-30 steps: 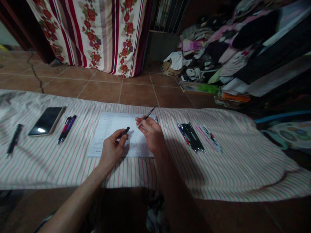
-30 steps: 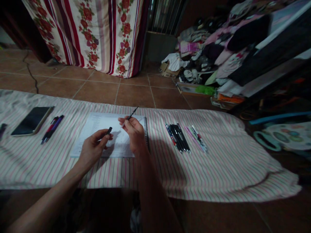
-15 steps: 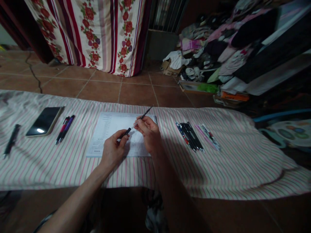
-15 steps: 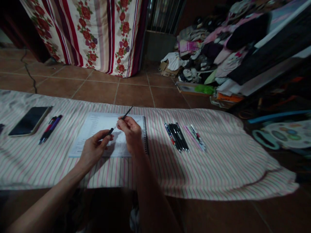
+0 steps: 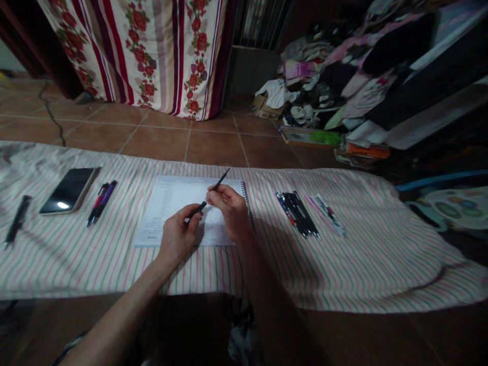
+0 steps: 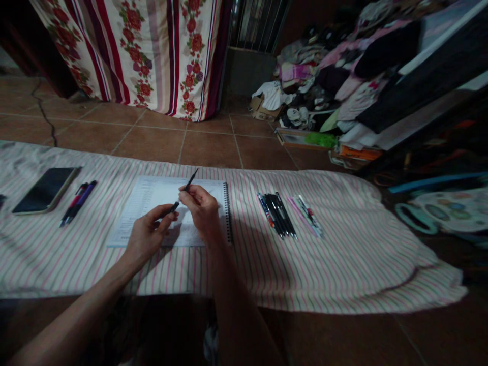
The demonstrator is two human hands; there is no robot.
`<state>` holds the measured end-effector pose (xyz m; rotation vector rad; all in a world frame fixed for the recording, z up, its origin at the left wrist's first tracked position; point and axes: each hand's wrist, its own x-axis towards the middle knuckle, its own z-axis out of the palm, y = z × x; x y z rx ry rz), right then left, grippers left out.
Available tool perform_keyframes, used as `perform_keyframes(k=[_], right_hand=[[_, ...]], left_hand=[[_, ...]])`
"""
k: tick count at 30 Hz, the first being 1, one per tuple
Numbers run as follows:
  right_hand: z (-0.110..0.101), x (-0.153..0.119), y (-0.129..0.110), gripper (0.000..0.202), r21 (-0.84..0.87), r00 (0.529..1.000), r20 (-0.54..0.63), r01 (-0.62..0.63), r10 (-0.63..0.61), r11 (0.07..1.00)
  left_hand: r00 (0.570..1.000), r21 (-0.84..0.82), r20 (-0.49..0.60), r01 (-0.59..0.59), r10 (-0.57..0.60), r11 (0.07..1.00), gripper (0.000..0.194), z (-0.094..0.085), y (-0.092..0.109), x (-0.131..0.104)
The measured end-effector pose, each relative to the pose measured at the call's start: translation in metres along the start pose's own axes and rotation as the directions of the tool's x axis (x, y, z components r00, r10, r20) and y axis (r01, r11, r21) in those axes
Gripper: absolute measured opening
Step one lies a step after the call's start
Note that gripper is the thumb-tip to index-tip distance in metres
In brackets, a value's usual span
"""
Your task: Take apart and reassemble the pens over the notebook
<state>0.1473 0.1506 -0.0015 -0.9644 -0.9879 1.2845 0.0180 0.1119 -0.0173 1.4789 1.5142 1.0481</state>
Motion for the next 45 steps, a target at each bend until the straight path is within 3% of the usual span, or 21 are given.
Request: perform_keyframes(k=[19,30,39,45], right_hand=[[-0.0004,-0.0022,0.0018,0.018,-0.110,0.999,0.035,0.015,-0.011,0.994],[-0.0009,-0.0023,-0.0003,0.019,-0.038,1.000,-0.005,0.002,-0.002,0.999],[-0.0012,-0.0013,0.0032,0.022,-0.132,0.999,0.000,0.052,-0.053,0.990],[0.0000,-0.0019,0.0014,0.022,-0.089,0.999,-0.008,0.030,-0.031,0.996]], left_hand=[[1.000,0.018,-0.022,0.000,0.000,1.000,0.031,-0.0012,-0.0044,0.0010],[1.000,0.002,-0.019,0.002,-0.002,1.000,0.030,-0.0009,-0.0021,0.0002],[0.999,-0.027,-0.029,0.015,-0.015,1.000,0.030,-0.0003,-0.0041,0.0008],[1.000,0.027,-0.024,-0.002,0.003,1.000,0.030,-0.0014,-0.0027,0.0006]])
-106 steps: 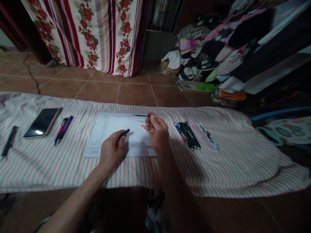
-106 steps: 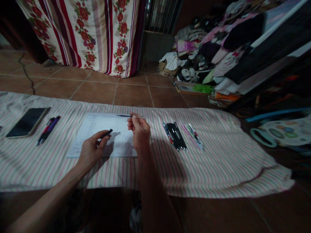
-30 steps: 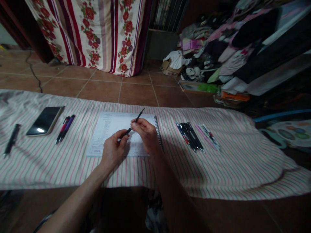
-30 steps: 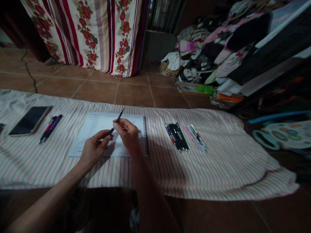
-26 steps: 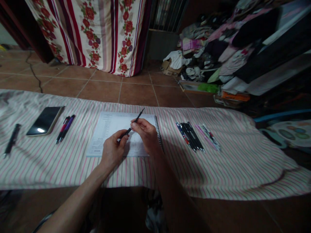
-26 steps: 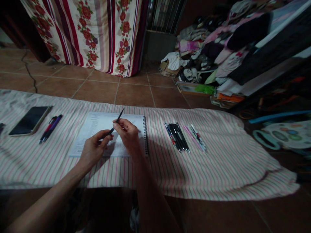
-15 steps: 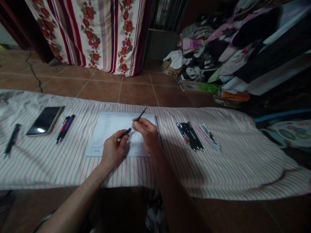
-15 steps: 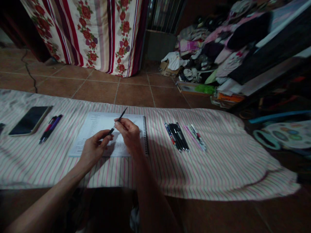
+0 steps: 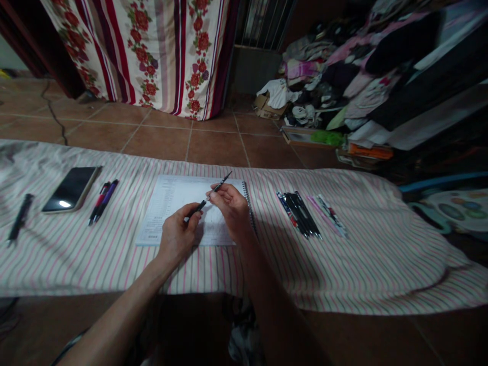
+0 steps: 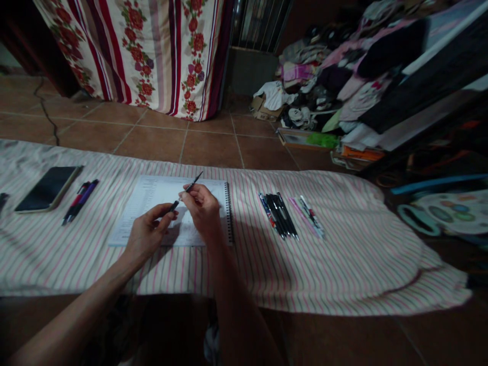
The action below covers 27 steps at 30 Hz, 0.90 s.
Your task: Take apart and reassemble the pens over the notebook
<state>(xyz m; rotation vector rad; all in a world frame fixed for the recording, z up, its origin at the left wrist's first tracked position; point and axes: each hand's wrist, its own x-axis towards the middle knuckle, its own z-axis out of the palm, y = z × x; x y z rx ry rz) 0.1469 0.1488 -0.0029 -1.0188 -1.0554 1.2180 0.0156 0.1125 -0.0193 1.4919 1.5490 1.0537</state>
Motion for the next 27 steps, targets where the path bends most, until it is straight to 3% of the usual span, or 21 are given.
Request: perform_keyframes(k=[8,16,21,27], right_hand=[[0.000,0.000,0.001,0.017,-0.066,1.000,0.022,0.020,-0.018,0.998],[-0.007,0.000,0.001,0.029,-0.314,0.992,0.025,0.124,-0.122,0.941],[-0.006,0.000,0.002,0.025,-0.283,0.990,0.023,0.138,-0.137,0.949],[-0.004,0.000,0.004,0.021,-0.256,0.989,-0.015,0.142,-0.150,0.956]], left_hand=[[0.998,0.225,-0.029,-0.044,0.052,0.973,0.030,-0.005,0.003,0.001],[0.999,0.326,-0.018,-0.021,0.028,0.945,0.032,-0.007,0.010,0.000],[0.998,0.388,-0.053,0.004,0.018,0.922,0.031,-0.008,0.012,0.000],[0.995,0.331,-0.076,-0.030,0.058,0.943,0.030,-0.007,0.005,0.002]])
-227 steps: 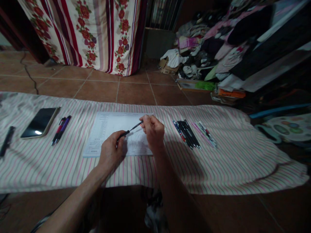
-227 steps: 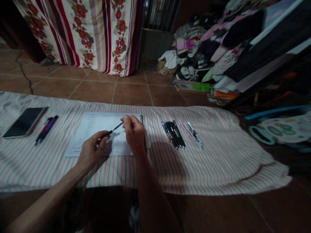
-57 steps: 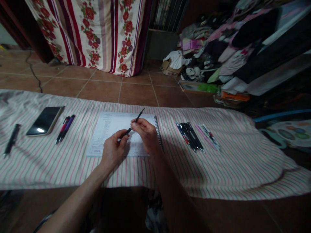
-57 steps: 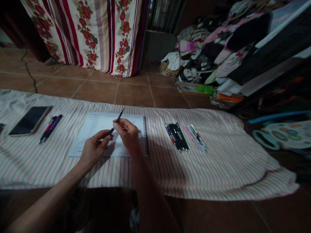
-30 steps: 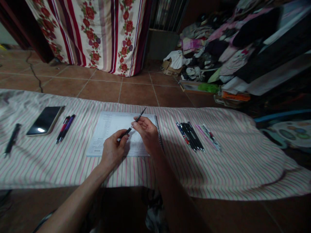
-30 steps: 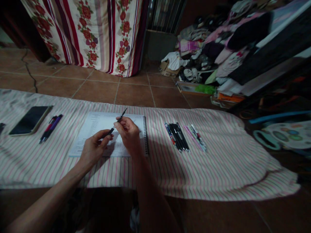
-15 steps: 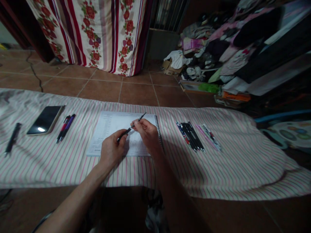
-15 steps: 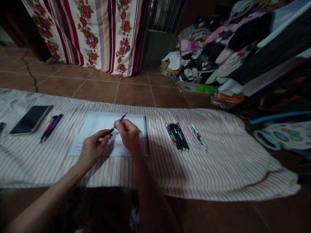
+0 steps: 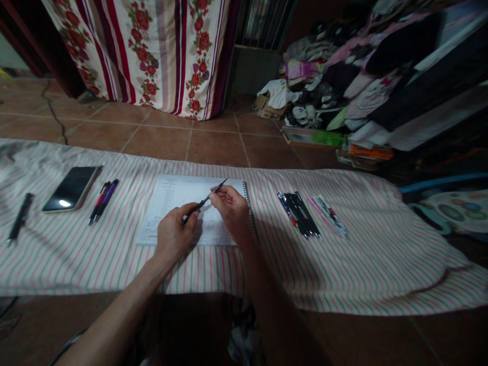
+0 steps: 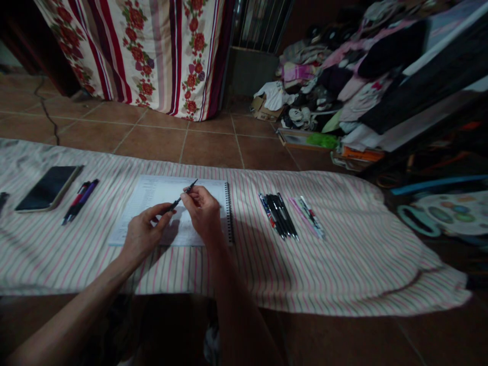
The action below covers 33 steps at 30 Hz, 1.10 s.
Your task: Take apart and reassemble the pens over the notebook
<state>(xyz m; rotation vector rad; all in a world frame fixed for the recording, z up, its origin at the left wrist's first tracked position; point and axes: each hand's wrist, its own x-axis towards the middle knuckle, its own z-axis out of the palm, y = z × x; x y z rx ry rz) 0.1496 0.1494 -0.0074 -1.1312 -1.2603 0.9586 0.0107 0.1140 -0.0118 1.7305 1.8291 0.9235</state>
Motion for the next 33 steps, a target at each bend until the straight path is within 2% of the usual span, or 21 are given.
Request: perform_keyframes(k=[5,12,18,26,33], right_hand=[[0.0001,-0.0014,-0.0018,0.017,-0.032,0.998,0.054,0.028,-0.026,0.999],[0.0005,-0.0024,-0.0045,0.018,-0.061,0.992,0.128,-0.007,0.015,0.998],[0.0011,-0.0016,0.0017,0.030,0.010,0.995,0.091,-0.044,0.043,0.999],[-0.0006,-0.0003,0.0049,0.024,-0.006,1.000,0.012,-0.027,0.027,1.000],[0.0013,-0.0041,-0.0007,0.018,-0.153,0.995,0.095,0.045,-0.031,0.987]], left_hand=[[0.999,-0.066,-0.031,-0.032,0.030,0.997,0.029,0.0042,-0.0047,0.0013],[1.000,-0.171,-0.011,-0.013,0.011,0.985,0.031,0.0056,-0.0050,0.0024],[0.999,-0.282,0.030,0.023,-0.015,0.959,0.030,0.0028,-0.0011,0.0026],[0.999,-0.294,0.029,0.022,-0.014,0.956,0.029,0.0066,-0.0033,0.0021],[1.000,-0.290,0.020,0.007,-0.001,0.957,0.028,0.0049,-0.0022,0.0025]])
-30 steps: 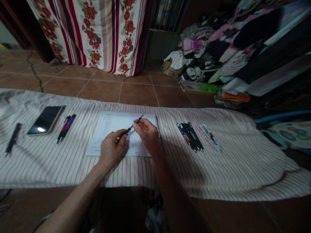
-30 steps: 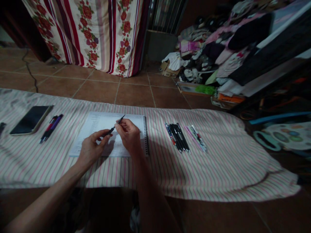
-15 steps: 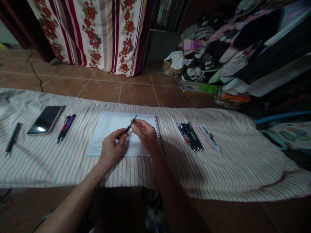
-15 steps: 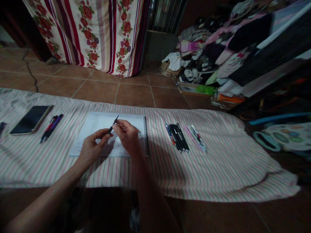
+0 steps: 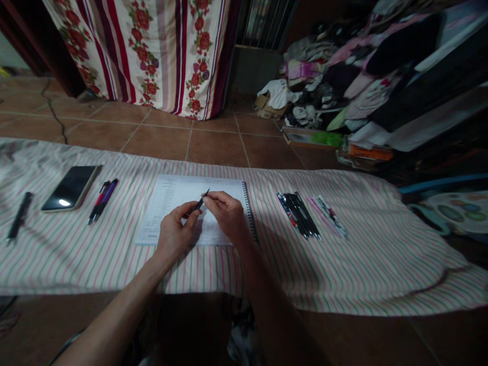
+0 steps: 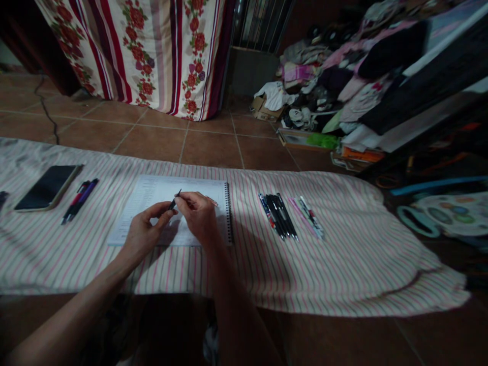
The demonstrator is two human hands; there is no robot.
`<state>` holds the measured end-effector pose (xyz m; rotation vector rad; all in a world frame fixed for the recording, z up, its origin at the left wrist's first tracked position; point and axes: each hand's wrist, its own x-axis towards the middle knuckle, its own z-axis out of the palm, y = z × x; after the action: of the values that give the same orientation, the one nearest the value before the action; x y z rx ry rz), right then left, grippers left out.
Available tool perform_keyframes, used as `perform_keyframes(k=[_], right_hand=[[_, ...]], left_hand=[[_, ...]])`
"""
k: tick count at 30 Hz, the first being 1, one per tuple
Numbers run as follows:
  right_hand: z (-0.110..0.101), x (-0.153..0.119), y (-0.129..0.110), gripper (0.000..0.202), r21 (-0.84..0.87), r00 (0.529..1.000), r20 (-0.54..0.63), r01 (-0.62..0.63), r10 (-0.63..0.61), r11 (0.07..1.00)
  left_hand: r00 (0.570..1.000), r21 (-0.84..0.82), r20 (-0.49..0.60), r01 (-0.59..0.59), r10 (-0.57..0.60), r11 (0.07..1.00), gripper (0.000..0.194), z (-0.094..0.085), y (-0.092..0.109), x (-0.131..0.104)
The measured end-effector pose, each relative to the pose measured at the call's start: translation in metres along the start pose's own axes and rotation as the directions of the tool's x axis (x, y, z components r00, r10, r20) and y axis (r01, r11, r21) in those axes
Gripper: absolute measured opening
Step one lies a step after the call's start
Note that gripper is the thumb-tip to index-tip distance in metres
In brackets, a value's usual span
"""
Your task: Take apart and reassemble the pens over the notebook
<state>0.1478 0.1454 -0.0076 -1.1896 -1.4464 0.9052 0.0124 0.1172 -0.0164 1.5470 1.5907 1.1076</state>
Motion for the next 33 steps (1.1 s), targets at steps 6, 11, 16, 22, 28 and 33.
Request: perform_keyframes(k=[6,11,16,22,28,33], right_hand=[[-0.001,0.001,0.002,0.023,0.069,1.000,0.007,-0.022,0.022,0.997],[-0.001,0.002,0.005,0.024,0.055,0.998,-0.003,-0.065,0.066,0.996],[0.000,0.002,0.004,0.024,0.105,0.993,-0.037,-0.110,0.115,0.988],[0.004,0.002,0.006,0.021,0.133,0.993,0.037,-0.119,0.115,0.984],[0.010,0.001,0.006,0.017,0.172,0.990,0.062,-0.133,0.124,0.976],[0.012,0.001,0.003,0.018,0.194,0.980,0.097,-0.192,0.176,0.962]], left_hand=[[1.000,0.000,-0.003,0.020,-0.020,1.000,0.027,0.000,0.000,-0.001],[0.999,-0.037,0.016,0.039,-0.039,0.999,0.026,0.000,0.003,-0.002],[0.999,-0.107,0.043,0.038,-0.034,0.993,0.030,0.001,0.007,-0.002],[0.993,-0.274,0.057,0.116,-0.104,0.955,0.032,-0.001,0.014,0.000],[0.996,-0.275,0.036,0.090,-0.084,0.957,0.023,-0.002,0.015,0.002],[0.995,-0.280,0.040,0.100,-0.092,0.955,0.024,-0.001,0.012,0.003]])
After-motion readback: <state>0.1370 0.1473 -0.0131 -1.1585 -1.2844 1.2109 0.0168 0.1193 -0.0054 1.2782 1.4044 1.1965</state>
